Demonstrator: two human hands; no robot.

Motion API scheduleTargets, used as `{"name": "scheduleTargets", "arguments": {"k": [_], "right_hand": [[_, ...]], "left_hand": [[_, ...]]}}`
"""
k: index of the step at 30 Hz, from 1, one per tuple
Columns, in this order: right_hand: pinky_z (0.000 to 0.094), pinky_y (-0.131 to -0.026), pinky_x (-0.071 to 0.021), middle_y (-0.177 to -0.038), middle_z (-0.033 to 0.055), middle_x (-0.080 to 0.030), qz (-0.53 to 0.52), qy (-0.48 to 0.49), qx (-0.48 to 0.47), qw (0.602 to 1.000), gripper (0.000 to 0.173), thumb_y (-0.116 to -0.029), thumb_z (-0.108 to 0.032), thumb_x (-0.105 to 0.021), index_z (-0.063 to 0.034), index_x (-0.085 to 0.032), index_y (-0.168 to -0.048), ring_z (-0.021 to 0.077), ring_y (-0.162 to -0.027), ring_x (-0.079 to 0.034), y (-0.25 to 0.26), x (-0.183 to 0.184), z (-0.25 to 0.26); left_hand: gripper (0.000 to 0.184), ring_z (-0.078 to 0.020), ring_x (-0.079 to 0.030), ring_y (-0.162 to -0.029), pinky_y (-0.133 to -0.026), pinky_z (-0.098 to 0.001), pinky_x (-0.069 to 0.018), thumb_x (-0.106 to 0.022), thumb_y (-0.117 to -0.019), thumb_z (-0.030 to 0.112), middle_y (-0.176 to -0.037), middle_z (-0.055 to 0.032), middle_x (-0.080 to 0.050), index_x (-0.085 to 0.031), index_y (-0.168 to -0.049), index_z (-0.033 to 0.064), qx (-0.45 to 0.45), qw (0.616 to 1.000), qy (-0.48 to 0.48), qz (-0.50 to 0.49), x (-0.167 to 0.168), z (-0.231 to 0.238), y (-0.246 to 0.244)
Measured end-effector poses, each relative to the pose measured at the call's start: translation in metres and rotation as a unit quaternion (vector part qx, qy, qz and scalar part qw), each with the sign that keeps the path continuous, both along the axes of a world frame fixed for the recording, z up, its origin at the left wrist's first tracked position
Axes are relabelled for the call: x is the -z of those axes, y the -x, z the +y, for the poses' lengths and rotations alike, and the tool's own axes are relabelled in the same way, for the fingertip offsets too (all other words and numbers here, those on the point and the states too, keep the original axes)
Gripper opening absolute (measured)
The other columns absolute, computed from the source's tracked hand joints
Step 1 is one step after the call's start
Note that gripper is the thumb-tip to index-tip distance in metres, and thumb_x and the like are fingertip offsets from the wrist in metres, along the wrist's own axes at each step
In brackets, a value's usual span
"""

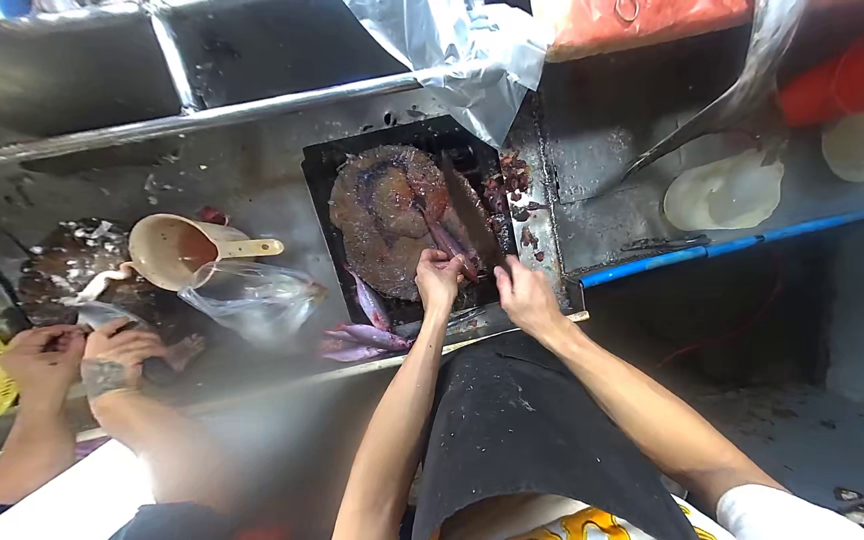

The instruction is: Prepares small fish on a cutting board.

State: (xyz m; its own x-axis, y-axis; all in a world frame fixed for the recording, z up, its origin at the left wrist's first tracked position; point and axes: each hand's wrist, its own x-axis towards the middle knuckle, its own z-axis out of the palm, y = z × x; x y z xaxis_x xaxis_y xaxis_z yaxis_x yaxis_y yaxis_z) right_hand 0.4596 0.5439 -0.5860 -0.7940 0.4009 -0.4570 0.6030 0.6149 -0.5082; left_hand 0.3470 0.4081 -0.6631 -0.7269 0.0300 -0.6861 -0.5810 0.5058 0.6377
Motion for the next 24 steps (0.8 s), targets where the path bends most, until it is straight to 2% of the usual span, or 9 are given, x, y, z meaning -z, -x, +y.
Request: {"name": "scheduleTargets", "arguments": {"k": [3,6,8,10,13,17,20,22,24], "right_hand": [[0.0576,-0.069,-0.0567,-0.086,0.0142,-0.070,-0.137,0.036,-0.030,0.989,0.039,-0.1060,-0.043,-0.045,-0.0111,-0.067,-0.107,0.0345,-0.084,-0.071,-0.001,0.025,-0.001],[0.0567,-0.063,-0.0582,-0.083,0.0152,-0.070,-0.154,0.098,-0.013,0.983,0.044,-0.1050,-0.048,-0.047,-0.0102,-0.069,-0.105,0.0320,-0.069,-0.071,0.006,0.025,0.022],[0.0580,-0.061,-0.0582,-0.083,0.0160,-0.071,-0.145,0.094,0.010,0.985,0.044,-0.1049,-0.049,-0.047,-0.0111,-0.070,-0.108,0.0331,-0.066,-0.070,0.013,0.014,0.036],[0.0628,-0.073,-0.0564,-0.092,0.0165,-0.072,-0.123,0.035,0.005,0.992,0.041,-0.1057,-0.043,-0.046,-0.0122,-0.071,-0.114,0.0366,-0.084,-0.071,0.022,0.005,0.044],[0.0616,-0.073,-0.0561,-0.089,0.0140,-0.072,-0.116,-0.011,-0.065,0.991,0.036,-0.1045,-0.042,-0.047,-0.0146,-0.071,-0.108,0.0359,-0.088,-0.071,0.024,0.005,0.039],[0.0572,-0.075,-0.0568,-0.091,0.0131,-0.072,-0.149,-0.012,-0.107,0.983,0.035,-0.1058,-0.040,-0.046,-0.0151,-0.070,-0.112,0.0339,-0.089,-0.072,0.029,-0.014,0.029],[0.0579,-0.074,-0.0569,-0.091,0.0129,-0.073,-0.165,-0.005,-0.146,0.976,0.034,-0.1051,-0.039,-0.047,-0.0155,-0.070,-0.114,0.0345,-0.089,-0.072,0.025,-0.014,0.014],[0.0576,-0.075,-0.0571,-0.092,0.0130,-0.073,-0.180,0.006,-0.188,0.966,0.034,-0.1052,-0.039,-0.046,-0.0157,-0.069,-0.116,0.0350,-0.091,-0.072,0.024,-0.012,0.002],[0.0562,-0.077,-0.0571,-0.093,0.0121,-0.073,-0.183,0.021,-0.210,0.960,0.035,-0.1056,-0.040,-0.044,-0.0161,-0.068,-0.117,0.0337,-0.092,-0.072,0.020,-0.010,-0.007]], "left_hand": [[0.050,-0.0238,-0.074,-0.078,-0.073,-0.0472,-0.0638,-0.079,-0.0851,0.031,-0.093,-0.0105,-0.073,-0.059,-0.124,0.0067,0.038,0.996,0.079,0.028,-0.008,0.003,-0.001],[0.054,-0.0348,-0.067,-0.105,-0.089,-0.0579,-0.0547,-0.073,-0.0872,0.034,-0.113,-0.0171,-0.068,-0.058,-0.129,0.0046,0.157,0.964,0.183,0.109,-0.015,0.007,0.008],[0.039,-0.0381,-0.063,-0.114,-0.095,-0.0570,-0.0530,-0.069,-0.0918,0.026,-0.122,-0.0191,-0.064,-0.064,-0.125,0.0065,0.278,0.917,0.212,0.191,-0.015,-0.002,0.015],[0.028,-0.0384,-0.059,-0.115,-0.097,-0.0582,-0.0472,-0.063,-0.0916,0.015,-0.121,-0.0163,-0.064,-0.069,-0.119,0.0146,0.400,0.843,0.215,0.290,-0.016,-0.020,0.022],[0.034,-0.0346,-0.056,-0.123,-0.105,-0.0592,-0.0416,-0.058,-0.0938,0.008,-0.128,-0.0101,-0.063,-0.069,-0.122,0.0229,0.462,0.784,0.191,0.368,-0.002,-0.049,0.025],[0.034,-0.0356,-0.051,-0.131,-0.108,-0.0569,-0.0397,-0.055,-0.0948,0.006,-0.136,-0.0112,-0.060,-0.072,-0.119,0.0224,0.397,0.807,0.155,0.410,0.015,-0.067,0.020],[0.026,-0.0340,-0.048,-0.131,-0.108,-0.0485,-0.0435,-0.058,-0.0939,0.007,-0.137,-0.0158,-0.055,-0.073,-0.114,0.0141,0.277,0.876,0.116,0.377,0.013,-0.071,0.001],[0.025,-0.0261,-0.056,-0.122,-0.094,-0.0388,-0.0555,-0.060,-0.0953,0.011,-0.137,-0.0166,-0.051,-0.069,-0.119,0.0098,0.171,0.924,0.099,0.327,0.005,-0.065,-0.008],[0.032,-0.0241,-0.061,-0.115,-0.086,-0.0408,-0.0594,-0.063,-0.0984,0.021,-0.135,-0.0160,-0.053,-0.063,-0.128,0.0094,0.046,0.964,0.097,0.244,-0.002,-0.056,-0.010]]}}
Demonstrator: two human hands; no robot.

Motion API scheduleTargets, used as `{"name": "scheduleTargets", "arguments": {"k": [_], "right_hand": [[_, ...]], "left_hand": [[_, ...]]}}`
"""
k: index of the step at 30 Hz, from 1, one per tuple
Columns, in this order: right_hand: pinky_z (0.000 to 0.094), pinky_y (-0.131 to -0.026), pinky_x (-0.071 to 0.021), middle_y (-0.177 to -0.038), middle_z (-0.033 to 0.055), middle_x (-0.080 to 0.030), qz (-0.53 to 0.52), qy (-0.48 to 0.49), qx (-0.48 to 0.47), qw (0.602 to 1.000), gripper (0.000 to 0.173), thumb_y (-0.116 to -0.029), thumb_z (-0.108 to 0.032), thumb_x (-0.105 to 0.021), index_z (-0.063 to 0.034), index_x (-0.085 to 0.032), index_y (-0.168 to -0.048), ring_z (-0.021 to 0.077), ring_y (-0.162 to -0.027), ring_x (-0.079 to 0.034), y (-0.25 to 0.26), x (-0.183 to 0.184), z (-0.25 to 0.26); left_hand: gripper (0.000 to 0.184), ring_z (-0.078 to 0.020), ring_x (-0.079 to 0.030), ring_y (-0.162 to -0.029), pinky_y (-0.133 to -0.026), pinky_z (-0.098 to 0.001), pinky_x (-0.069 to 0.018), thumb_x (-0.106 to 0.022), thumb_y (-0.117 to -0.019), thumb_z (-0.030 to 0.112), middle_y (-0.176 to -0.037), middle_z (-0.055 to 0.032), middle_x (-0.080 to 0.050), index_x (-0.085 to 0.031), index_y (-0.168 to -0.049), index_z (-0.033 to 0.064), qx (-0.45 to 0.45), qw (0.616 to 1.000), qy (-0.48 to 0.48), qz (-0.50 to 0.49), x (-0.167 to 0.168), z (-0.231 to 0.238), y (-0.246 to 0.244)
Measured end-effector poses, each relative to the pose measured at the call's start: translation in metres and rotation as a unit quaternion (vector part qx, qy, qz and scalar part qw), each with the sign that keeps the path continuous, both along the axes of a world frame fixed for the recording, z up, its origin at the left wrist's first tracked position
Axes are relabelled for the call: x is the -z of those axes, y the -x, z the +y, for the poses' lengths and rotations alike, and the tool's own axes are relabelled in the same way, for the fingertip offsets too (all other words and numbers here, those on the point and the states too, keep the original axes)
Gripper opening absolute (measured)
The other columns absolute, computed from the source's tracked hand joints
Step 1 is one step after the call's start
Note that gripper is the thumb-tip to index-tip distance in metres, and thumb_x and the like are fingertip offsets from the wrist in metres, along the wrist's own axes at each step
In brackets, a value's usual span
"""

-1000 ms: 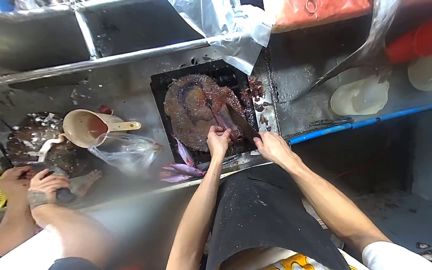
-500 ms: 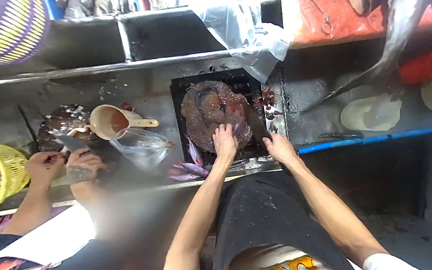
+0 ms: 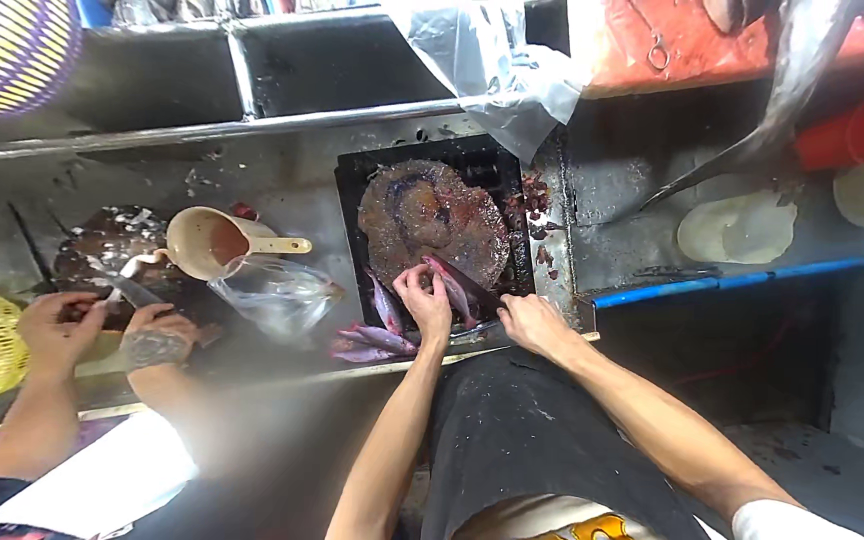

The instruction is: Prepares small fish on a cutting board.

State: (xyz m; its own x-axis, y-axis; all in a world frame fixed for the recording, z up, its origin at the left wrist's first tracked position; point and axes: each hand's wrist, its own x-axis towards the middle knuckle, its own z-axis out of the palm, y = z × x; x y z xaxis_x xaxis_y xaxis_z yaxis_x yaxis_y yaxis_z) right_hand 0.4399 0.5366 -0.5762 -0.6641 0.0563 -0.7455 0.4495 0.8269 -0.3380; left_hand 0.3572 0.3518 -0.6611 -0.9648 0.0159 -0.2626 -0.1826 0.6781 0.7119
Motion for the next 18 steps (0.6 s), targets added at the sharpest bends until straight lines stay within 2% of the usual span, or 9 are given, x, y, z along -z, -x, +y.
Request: {"name": "scheduleTargets", "arguments": {"k": [1,2,3,4,6,9,13,18], "right_hand": [[0.0557,-0.078,-0.0568,-0.093,0.0119,-0.073,-0.003,0.003,-0.004,1.000,0.036,-0.1059,-0.040,-0.042,-0.0162,-0.067,-0.118,0.0331,-0.093,-0.072,-0.002,-0.001,-0.003],[0.0553,-0.079,-0.0567,-0.094,0.0119,-0.072,-0.006,0.002,-0.005,1.000,0.037,-0.1062,-0.040,-0.041,-0.0158,-0.067,-0.117,0.0329,-0.094,-0.072,-0.002,-0.002,-0.003],[0.0552,-0.079,-0.0565,-0.093,0.0120,-0.072,-0.011,-0.001,0.001,1.000,0.037,-0.1065,-0.040,-0.040,-0.0152,-0.066,-0.116,0.0330,-0.094,-0.071,-0.003,-0.004,-0.003],[0.0553,-0.078,-0.0566,-0.092,0.0120,-0.072,-0.012,-0.005,0.008,1.000,0.037,-0.1065,-0.040,-0.040,-0.0149,-0.067,-0.114,0.0329,-0.094,-0.072,-0.004,-0.004,-0.001],[0.0547,-0.077,-0.0568,-0.091,0.0114,-0.072,-0.009,-0.016,0.020,1.000,0.037,-0.1068,-0.040,-0.040,-0.0156,-0.067,-0.114,0.0322,-0.092,-0.072,-0.006,-0.005,0.001],[0.0540,-0.077,-0.0569,-0.090,0.0107,-0.072,-0.003,-0.026,0.031,0.999,0.037,-0.1066,-0.040,-0.040,-0.0164,-0.067,-0.115,0.0315,-0.092,-0.072,-0.008,-0.010,0.002],[0.0547,-0.075,-0.0571,-0.090,0.0118,-0.072,-0.008,-0.030,0.029,0.999,0.037,-0.1068,-0.039,-0.040,-0.0152,-0.066,-0.117,0.0329,-0.091,-0.072,0.001,-0.007,-0.002],[0.0547,-0.071,-0.0574,-0.089,0.0120,-0.072,0.011,-0.038,0.063,0.997,0.035,-0.1066,-0.039,-0.042,-0.0160,-0.066,-0.116,0.0330,-0.087,-0.072,0.009,0.016,-0.006]], "left_hand": [[0.037,-0.0254,-0.064,-0.108,-0.087,-0.0451,-0.0573,-0.066,-0.0972,0.024,-0.128,-0.0161,-0.059,-0.061,-0.130,0.0082,-0.063,0.997,-0.012,-0.034,0.000,0.004,0.003],[0.042,-0.0238,-0.069,-0.097,-0.083,-0.0453,-0.0587,-0.070,-0.0949,0.025,-0.116,-0.0141,-0.068,-0.060,-0.132,0.0076,-0.114,0.992,-0.016,-0.059,0.002,0.007,0.008],[0.045,-0.0219,-0.072,-0.086,-0.078,-0.0441,-0.0612,-0.071,-0.0942,0.025,-0.107,-0.0122,-0.071,-0.058,-0.133,0.0076,-0.137,0.987,-0.026,-0.082,0.004,0.009,0.013],[0.044,-0.0209,-0.073,-0.081,-0.074,-0.0435,-0.0626,-0.071,-0.0942,0.024,-0.103,-0.0110,-0.073,-0.058,-0.133,0.0079,-0.141,0.984,-0.036,-0.101,0.004,0.010,0.017],[0.041,-0.0205,-0.073,-0.080,-0.073,-0.0436,-0.0631,-0.070,-0.0937,0.020,-0.102,-0.0103,-0.073,-0.059,-0.131,0.0078,-0.131,0.982,-0.046,-0.129,0.000,0.013,0.022],[0.042,-0.0200,-0.073,-0.085,-0.076,-0.0443,-0.0622,-0.072,-0.0897,0.018,-0.105,-0.0089,-0.073,-0.061,-0.129,0.0101,-0.109,0.982,-0.028,-0.149,-0.003,0.019,0.026],[0.046,-0.0214,-0.074,-0.084,-0.076,-0.0458,-0.0636,-0.077,-0.0888,0.023,-0.103,-0.0092,-0.073,-0.060,-0.129,0.0095,-0.092,0.982,-0.032,-0.161,-0.001,0.026,0.027],[0.049,-0.0223,-0.073,-0.082,-0.075,-0.0474,-0.0627,-0.079,-0.0865,0.024,-0.099,-0.0090,-0.073,-0.059,-0.129,0.0097,-0.093,0.983,-0.009,-0.159,-0.003,0.034,0.037]]}}
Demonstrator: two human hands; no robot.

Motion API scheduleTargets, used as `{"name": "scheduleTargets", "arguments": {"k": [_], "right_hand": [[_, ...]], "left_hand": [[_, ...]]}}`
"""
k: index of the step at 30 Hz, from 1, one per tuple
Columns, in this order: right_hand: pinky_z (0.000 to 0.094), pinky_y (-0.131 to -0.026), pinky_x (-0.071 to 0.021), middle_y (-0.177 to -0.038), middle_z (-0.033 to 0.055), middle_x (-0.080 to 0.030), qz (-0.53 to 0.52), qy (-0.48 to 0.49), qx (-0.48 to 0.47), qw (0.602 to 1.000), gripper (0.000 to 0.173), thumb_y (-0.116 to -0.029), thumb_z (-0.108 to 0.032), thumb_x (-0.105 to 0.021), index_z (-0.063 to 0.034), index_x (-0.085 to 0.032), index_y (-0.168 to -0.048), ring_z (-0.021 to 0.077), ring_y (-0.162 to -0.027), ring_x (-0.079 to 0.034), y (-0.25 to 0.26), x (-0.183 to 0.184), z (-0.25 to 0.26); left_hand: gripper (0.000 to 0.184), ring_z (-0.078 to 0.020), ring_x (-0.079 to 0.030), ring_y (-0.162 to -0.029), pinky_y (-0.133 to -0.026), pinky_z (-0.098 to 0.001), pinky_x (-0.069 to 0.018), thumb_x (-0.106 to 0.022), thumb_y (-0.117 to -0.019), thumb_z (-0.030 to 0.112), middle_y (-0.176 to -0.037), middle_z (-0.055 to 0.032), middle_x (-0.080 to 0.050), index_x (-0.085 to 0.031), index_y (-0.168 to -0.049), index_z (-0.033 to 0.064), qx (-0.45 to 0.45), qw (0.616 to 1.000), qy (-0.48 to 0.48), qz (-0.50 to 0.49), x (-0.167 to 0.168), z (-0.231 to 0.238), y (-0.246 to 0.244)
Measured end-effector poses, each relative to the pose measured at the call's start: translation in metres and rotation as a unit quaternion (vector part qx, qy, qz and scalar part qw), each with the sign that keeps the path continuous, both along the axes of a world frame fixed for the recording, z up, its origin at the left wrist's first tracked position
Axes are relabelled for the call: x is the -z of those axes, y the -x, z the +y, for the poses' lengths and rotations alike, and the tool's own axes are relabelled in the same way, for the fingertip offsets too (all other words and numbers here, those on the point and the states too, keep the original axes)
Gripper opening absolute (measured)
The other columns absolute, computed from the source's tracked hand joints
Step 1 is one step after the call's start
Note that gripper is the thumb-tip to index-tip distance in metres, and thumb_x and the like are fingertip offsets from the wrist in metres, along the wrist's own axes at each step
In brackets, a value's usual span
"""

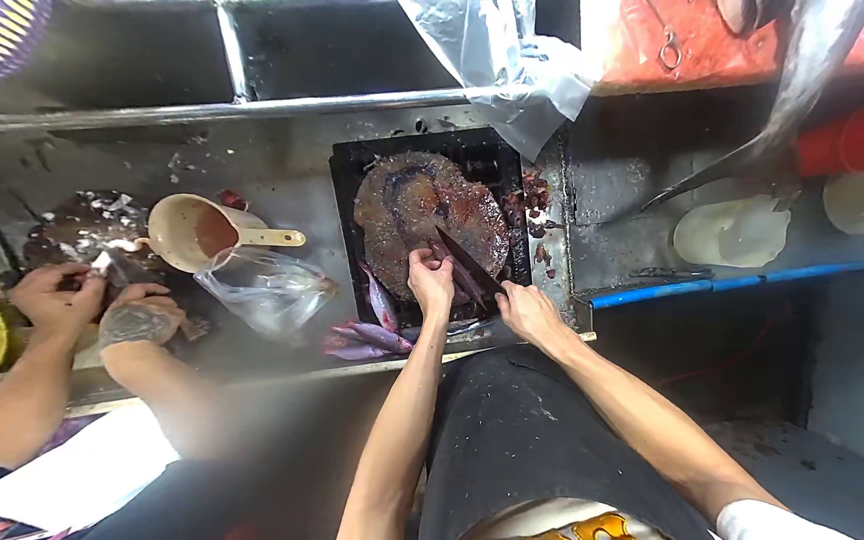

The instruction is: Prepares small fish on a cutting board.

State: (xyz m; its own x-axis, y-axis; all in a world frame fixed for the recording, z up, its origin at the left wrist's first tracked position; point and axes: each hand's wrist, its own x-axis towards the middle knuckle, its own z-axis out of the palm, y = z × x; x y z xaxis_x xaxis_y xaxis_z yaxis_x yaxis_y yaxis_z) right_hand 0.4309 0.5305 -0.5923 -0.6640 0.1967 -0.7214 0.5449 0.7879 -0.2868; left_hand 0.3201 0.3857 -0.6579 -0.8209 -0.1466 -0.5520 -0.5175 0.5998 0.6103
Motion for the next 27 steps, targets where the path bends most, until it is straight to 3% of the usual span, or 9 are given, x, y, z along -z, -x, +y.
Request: {"name": "scheduleTargets", "arguments": {"k": [5,10,12,15,19,21,23,25,27], "right_hand": [[0.0560,-0.072,-0.0571,-0.089,0.0131,-0.072,0.038,0.020,0.037,0.998,0.037,-0.1072,-0.041,-0.043,-0.0140,-0.068,-0.114,0.0331,-0.087,-0.072,0.009,0.007,0.002],[0.0456,-0.055,-0.0522,-0.066,0.0022,-0.060,0.298,0.051,0.095,0.948,0.033,-0.1077,-0.038,-0.044,-0.0139,-0.066,-0.105,0.0199,-0.061,-0.063,0.014,-0.001,0.000],[0.0486,-0.058,-0.0551,-0.069,0.0058,-0.064,0.238,0.025,0.077,0.968,0.035,-0.1073,-0.040,-0.043,-0.0137,-0.066,-0.108,0.0246,-0.066,-0.067,0.016,0.003,-0.008],[0.0591,-0.070,-0.0567,-0.091,0.0158,-0.071,0.032,0.036,0.038,0.998,0.036,-0.1056,-0.040,-0.045,-0.0120,-0.068,-0.111,0.0361,-0.087,-0.072,0.019,0.015,-0.009],[0.0619,-0.075,-0.0565,-0.093,0.0169,-0.072,0.015,0.048,0.080,0.995,0.040,-0.1054,-0.043,-0.048,-0.0103,-0.071,-0.111,0.0366,-0.085,-0.071,0.009,0.010,0.030],[0.0618,-0.079,-0.0554,-0.095,0.0165,-0.073,0.038,0.002,0.063,0.997,0.041,-0.1062,-0.042,-0.045,-0.0112,-0.070,-0.115,0.0372,-0.092,-0.071,0.003,0.006,0.041],[0.0590,-0.075,-0.0557,-0.089,0.0133,-0.072,0.060,-0.024,0.010,0.998,0.041,-0.1070,-0.044,-0.041,-0.0141,-0.069,-0.112,0.0347,-0.088,-0.071,0.003,-0.001,0.046],[0.0554,-0.066,-0.0555,-0.079,0.0097,-0.069,0.079,-0.043,-0.063,0.994,0.037,-0.1064,-0.044,-0.041,-0.0162,-0.065,-0.104,0.0320,-0.078,-0.071,0.011,-0.010,0.044],[0.0544,-0.065,-0.0554,-0.077,0.0084,-0.068,0.071,-0.042,-0.114,0.990,0.035,-0.1060,-0.043,-0.042,-0.0174,-0.065,-0.103,0.0312,-0.077,-0.071,0.024,-0.018,0.039]], "left_hand": [[0.047,-0.0214,-0.074,-0.081,-0.074,-0.0463,-0.0636,-0.078,-0.0871,0.023,-0.098,-0.0084,-0.073,-0.059,-0.128,0.0097,0.005,1.000,-0.007,-0.011,0.002,-0.004,0.002],[0.049,-0.0216,-0.074,-0.082,-0.076,-0.0477,-0.0637,-0.080,-0.0854,0.024,-0.097,-0.0083,-0.074,-0.059,-0.128,0.0088,-0.005,0.999,-0.034,-0.020,0.004,-0.011,0.002],[0.050,-0.0217,-0.074,-0.082,-0.076,-0.0480,-0.0642,-0.080,-0.0852,0.023,-0.097,-0.0082,-0.074,-0.059,-0.128,0.0094,-0.009,0.999,-0.039,-0.021,0.006,-0.010,0.003],[0.046,-0.0232,-0.074,-0.085,-0.078,-0.0485,-0.0632,-0.077,-0.0883,0.023,-0.100,-0.0100,-0.073,-0.059,-0.129,0.0092,0.034,0.999,-0.030,-0.007,0.004,-0.013,0.005],[0.034,-0.0295,-0.062,-0.118,-0.100,-0.0506,-0.0520,-0.054,-0.1015,0.021,-0.127,-0.0108,-0.066,-0.068,-0.132,0.0142,0.281,0.948,0.080,0.130,-0.007,-0.017,0.005],[0.043,-0.0332,-0.053,-0.132,-0.104,-0.0559,-0.0459,-0.053,-0.1032,0.028,-0.148,-0.0072,-0.055,-0.057,-0.146,0.0193,0.391,0.892,0.133,0.184,0.003,-0.014,-0.008],[0.058,-0.0357,-0.045,-0.141,-0.109,-0.0602,-0.0396,-0.058,-0.1006,0.027,-0.159,-0.0098,-0.043,-0.042,-0.155,0.0141,0.427,0.866,0.166,0.201,0.020,-0.017,-0.021],[0.047,-0.0368,-0.051,-0.133,-0.105,-0.0587,-0.0429,-0.054,-0.1026,0.019,-0.148,-0.0131,-0.054,-0.051,-0.149,0.0123,0.379,0.884,0.155,0.226,0.026,-0.031,-0.019],[0.036,-0.0381,-0.058,-0.122,-0.102,-0.0548,-0.0483,-0.056,-0.1046,0.026,-0.130,-0.0181,-0.062,-0.063,-0.135,0.0095,0.337,0.903,0.108,0.243,0.025,-0.047,-0.009]]}}
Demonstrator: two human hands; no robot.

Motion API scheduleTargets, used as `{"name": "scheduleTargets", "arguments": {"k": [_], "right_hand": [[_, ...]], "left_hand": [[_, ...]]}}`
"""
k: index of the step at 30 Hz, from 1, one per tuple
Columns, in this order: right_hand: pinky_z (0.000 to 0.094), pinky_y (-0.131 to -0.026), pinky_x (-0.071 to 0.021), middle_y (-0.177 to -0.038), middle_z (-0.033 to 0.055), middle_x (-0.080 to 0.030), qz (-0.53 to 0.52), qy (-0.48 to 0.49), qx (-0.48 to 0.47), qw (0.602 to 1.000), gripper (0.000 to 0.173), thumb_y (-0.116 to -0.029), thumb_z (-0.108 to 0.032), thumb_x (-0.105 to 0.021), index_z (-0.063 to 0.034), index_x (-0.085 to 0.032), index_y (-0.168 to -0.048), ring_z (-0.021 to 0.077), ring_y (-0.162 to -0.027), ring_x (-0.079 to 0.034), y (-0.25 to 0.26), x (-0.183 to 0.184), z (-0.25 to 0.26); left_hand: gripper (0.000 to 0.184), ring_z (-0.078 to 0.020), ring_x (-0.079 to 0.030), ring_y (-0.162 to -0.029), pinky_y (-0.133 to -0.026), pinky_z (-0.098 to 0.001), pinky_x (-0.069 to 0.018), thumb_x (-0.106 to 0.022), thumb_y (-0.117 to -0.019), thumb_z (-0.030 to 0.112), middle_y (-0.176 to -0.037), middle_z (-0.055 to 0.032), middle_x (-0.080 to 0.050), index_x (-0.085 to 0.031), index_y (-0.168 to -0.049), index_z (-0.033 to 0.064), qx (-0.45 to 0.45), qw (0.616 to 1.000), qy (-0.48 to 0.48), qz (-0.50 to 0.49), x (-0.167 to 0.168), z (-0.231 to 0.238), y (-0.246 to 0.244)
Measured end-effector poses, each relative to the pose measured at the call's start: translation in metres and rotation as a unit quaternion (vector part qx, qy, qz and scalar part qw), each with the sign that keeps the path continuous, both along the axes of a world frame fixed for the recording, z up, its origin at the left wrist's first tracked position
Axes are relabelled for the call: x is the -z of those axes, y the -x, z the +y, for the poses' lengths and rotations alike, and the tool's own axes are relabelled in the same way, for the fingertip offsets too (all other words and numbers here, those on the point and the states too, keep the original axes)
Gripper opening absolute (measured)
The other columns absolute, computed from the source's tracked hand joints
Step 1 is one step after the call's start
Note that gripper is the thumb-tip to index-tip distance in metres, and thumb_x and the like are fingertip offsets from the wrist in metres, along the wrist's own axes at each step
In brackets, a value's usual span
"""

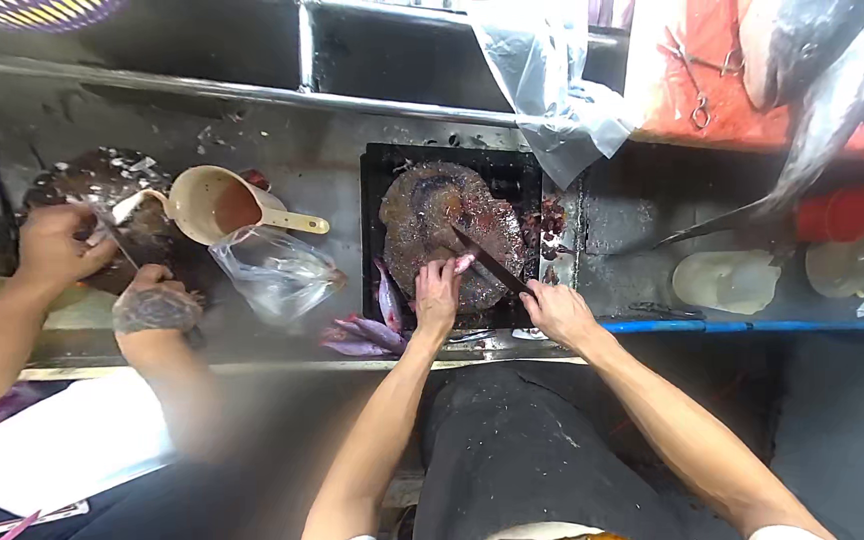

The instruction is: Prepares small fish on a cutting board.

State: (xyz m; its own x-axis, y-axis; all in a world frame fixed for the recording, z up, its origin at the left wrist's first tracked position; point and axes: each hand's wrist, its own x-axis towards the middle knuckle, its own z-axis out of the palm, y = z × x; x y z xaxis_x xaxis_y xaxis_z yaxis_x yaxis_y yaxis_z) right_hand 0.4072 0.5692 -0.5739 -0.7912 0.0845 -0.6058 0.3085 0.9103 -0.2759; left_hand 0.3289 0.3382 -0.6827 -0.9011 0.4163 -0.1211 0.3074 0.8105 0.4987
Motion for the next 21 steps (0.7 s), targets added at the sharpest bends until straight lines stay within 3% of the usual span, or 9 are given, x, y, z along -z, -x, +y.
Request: {"name": "scheduleTargets", "arguments": {"k": [5,7,10,13,17,21], "right_hand": [[0.0576,-0.068,-0.0567,-0.085,0.0132,-0.071,-0.055,-0.055,-0.098,0.992,0.032,-0.1044,-0.039,-0.045,-0.0156,-0.066,-0.110,0.0360,-0.084,-0.072,0.036,-0.014,-0.016],[0.0600,-0.070,-0.0565,-0.091,0.0182,-0.071,-0.089,-0.100,-0.113,0.985,0.033,-0.1042,-0.037,-0.046,-0.0114,-0.065,-0.113,0.0407,-0.088,-0.071,0.053,-0.028,-0.019],[0.0596,-0.068,-0.0556,-0.090,0.0193,-0.070,-0.104,-0.146,-0.133,0.975,0.033,-0.1026,-0.035,-0.047,-0.0087,-0.066,-0.107,0.0415,-0.088,-0.071,0.071,-0.038,-0.018],[0.0595,-0.073,-0.0566,-0.090,0.0166,-0.070,-0.120,-0.055,-0.094,0.987,0.045,-0.1051,-0.045,-0.043,-0.0089,-0.069,-0.100,0.0361,-0.089,-0.071,0.085,-0.020,-0.010],[0.0475,-0.054,-0.0587,-0.069,0.0129,-0.066,-0.200,0.074,0.050,0.976,0.048,-0.1065,-0.048,-0.044,-0.0052,-0.065,-0.099,0.0265,-0.054,-0.066,0.092,-0.004,-0.004],[0.0382,-0.045,-0.0545,-0.063,0.0105,-0.063,-0.235,0.138,0.119,0.955,0.045,-0.1071,-0.047,-0.046,-0.0060,-0.063,-0.100,0.0209,-0.044,-0.060,0.051,-0.017,0.009]], "left_hand": [[0.031,-0.0331,-0.061,-0.116,-0.103,-0.0448,-0.0503,-0.056,-0.1050,0.030,-0.118,-0.0173,-0.065,-0.069,-0.113,0.0035,0.058,0.995,-0.078,0.033,0.007,-0.022,0.017],[0.030,-0.0329,-0.062,-0.116,-0.103,-0.0440,-0.0508,-0.056,-0.1055,0.029,-0.116,-0.0172,-0.066,-0.069,-0.112,0.0029,0.064,0.993,-0.093,0.045,0.009,-0.023,0.019],[0.030,-0.0329,-0.062,-0.116,-0.103,-0.0440,-0.0508,-0.057,-0.1051,0.028,-0.119,-0.0167,-0.066,-0.069,-0.118,0.0040,0.054,0.993,-0.091,0.043,0.010,-0.022,0.017],[0.029,-0.0334,-0.061,-0.117,-0.103,-0.0456,-0.0508,-0.057,-0.1041,0.027,-0.120,-0.0165,-0.065,-0.068,-0.120,0.0052,0.051,0.995,-0.077,0.045,0.019,-0.021,0.015],[0.029,-0.0331,-0.061,-0.115,-0.102,-0.0452,-0.0505,-0.057,-0.1050,0.029,-0.119,-0.0160,-0.065,-0.069,-0.119,0.0060,0.046,0.993,-0.099,0.052,0.022,-0.021,0.017],[0.026,-0.0324,-0.061,-0.114,-0.102,-0.0442,-0.0501,-0.059,-0.1039,0.027,-0.117,-0.0151,-0.065,-0.070,-0.116,0.0073,0.025,0.993,-0.110,0.040,0.023,-0.018,0.017]]}}
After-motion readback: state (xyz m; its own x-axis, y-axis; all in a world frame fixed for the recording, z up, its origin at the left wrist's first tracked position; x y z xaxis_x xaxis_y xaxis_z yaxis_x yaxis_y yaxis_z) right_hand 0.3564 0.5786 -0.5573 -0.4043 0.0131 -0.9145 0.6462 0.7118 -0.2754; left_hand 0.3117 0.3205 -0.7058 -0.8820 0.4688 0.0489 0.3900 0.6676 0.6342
